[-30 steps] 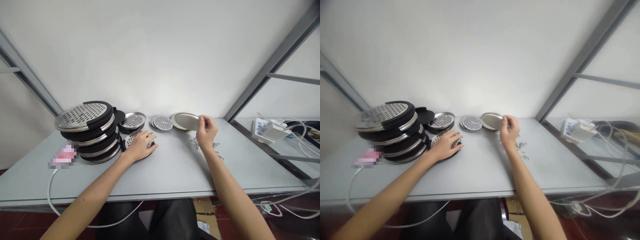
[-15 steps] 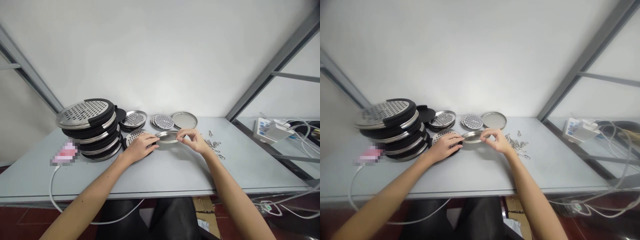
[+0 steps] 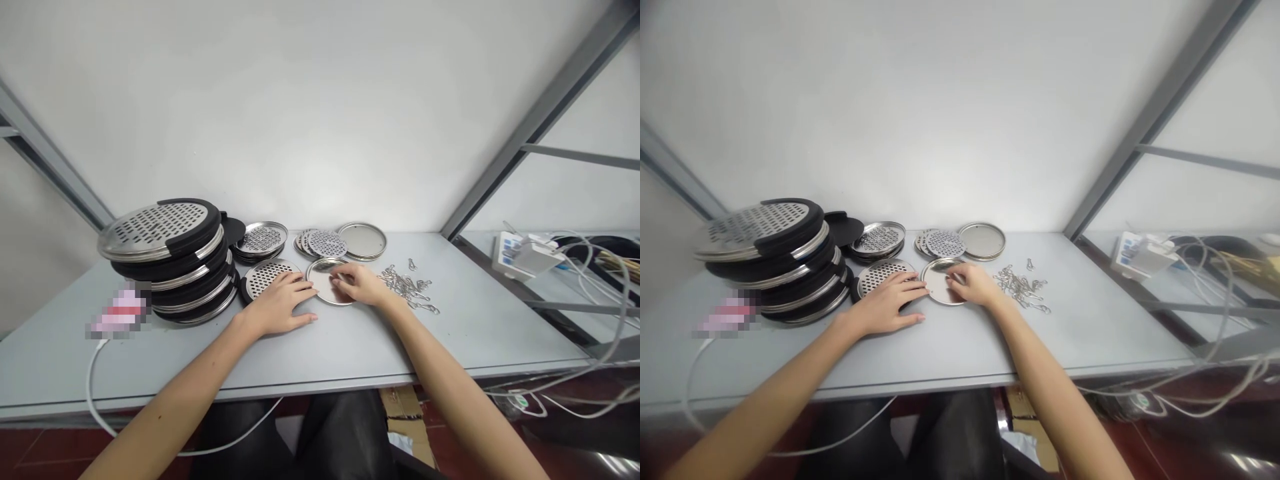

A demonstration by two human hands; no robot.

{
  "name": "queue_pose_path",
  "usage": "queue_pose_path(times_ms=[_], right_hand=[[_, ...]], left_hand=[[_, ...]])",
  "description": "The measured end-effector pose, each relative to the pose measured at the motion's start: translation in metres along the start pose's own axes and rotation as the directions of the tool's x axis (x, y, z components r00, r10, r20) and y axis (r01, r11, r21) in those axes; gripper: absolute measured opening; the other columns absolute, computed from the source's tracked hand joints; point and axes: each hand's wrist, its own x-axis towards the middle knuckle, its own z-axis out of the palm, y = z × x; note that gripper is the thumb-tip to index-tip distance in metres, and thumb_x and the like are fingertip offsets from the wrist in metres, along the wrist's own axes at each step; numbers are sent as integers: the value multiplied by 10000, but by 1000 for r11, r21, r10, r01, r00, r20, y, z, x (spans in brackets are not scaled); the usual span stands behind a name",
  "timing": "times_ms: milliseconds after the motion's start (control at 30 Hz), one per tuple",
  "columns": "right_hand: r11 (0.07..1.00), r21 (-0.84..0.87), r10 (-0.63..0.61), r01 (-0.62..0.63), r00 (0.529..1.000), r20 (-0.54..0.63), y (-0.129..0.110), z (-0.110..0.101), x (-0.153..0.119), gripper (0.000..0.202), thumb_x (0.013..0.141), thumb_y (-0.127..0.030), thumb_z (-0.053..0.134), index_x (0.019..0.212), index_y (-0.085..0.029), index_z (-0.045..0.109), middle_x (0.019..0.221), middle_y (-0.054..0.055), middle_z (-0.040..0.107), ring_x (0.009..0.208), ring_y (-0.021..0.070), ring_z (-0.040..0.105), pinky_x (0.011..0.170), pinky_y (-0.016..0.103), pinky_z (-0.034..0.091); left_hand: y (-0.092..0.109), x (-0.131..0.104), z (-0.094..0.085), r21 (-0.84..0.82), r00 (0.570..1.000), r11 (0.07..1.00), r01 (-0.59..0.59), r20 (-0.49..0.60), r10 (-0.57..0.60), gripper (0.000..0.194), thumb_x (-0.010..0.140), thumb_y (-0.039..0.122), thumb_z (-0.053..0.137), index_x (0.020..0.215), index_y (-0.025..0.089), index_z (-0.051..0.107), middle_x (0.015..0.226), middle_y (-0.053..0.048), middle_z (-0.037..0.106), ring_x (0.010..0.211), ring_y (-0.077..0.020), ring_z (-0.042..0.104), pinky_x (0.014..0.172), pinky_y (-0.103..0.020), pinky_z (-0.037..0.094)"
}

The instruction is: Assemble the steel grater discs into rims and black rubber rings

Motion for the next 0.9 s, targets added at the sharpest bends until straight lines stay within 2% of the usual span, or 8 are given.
queue_pose_path(times_ms=[100,200,333,433,500,600,800,900], right_hand=[[999,35,-2,1,1000,28,-2,-4,-2,252,874,-312,535,933,-190,747,822,38,737,714,184,639,674,293,490],[997,70,-24,22,999,27,-2,-4,-3,245,888,-313,520,887,-203,740,830,33,741,743,192,650,702,307,507],[997,-20,-82,79,978,-191,4,2,0,226,884,-275,522,940,-198,727,1024,84,723,989,242,640,918,395,486],[994,-108,-31,-1,957,-288,12,6,2,263,885,-297,528,1039,-195,715,1249,125,639,1166,286,574,1031,463,428],[985,-161,10,-58,960,-281,17,7,2,324,875,-323,546,1125,-179,693,1357,148,565,1242,318,524,1065,495,403],[975,-205,28,-80,970,-243,21,7,2,385,887,-353,536,1200,-169,664,1423,150,509,1309,340,466,1095,516,379],[979,-199,-10,-41,969,-248,21,6,2,376,920,-383,496,1186,-184,672,1422,131,524,1353,323,434,1122,515,363],[974,-219,9,-55,978,-209,22,6,2,383,916,-389,500,1182,-178,678,1421,136,529,1371,336,413,1116,534,368]], left_hand=[[6,-2,0,34,1000,999,10,7,-10,502,860,509,620,1269,218,606,1336,-84,598,1343,-346,402,1124,-531,287],[10,-3,0,36,1000,999,5,0,-5,427,873,493,609,1202,225,648,1297,-76,621,1332,-345,411,1116,-524,299],[10,-3,2,34,1000,999,-1,-4,1,351,892,462,597,1141,230,682,1258,-70,640,1324,-342,421,1109,-530,308],[9,-2,3,37,1000,999,-5,-22,5,321,890,436,609,1120,230,693,1243,-71,647,1319,-338,431,1109,-534,310],[8,-2,4,35,999,999,-4,-44,6,284,884,405,624,1088,223,705,1216,-71,661,1304,-331,446,1101,-527,325],[8,-1,5,27,998,1000,3,-69,-1,226,882,366,635,1031,220,721,1179,-61,681,1278,-316,471,1082,-509,355],[7,1,7,15,994,999,34,-104,-33,212,877,377,644,1014,237,726,1163,-49,693,1250,-300,497,1054,-500,383],[8,3,8,45,993,997,56,-102,-51,212,879,380,641,1008,233,723,1167,-48,693,1236,-302,507,1038,-494,392]])
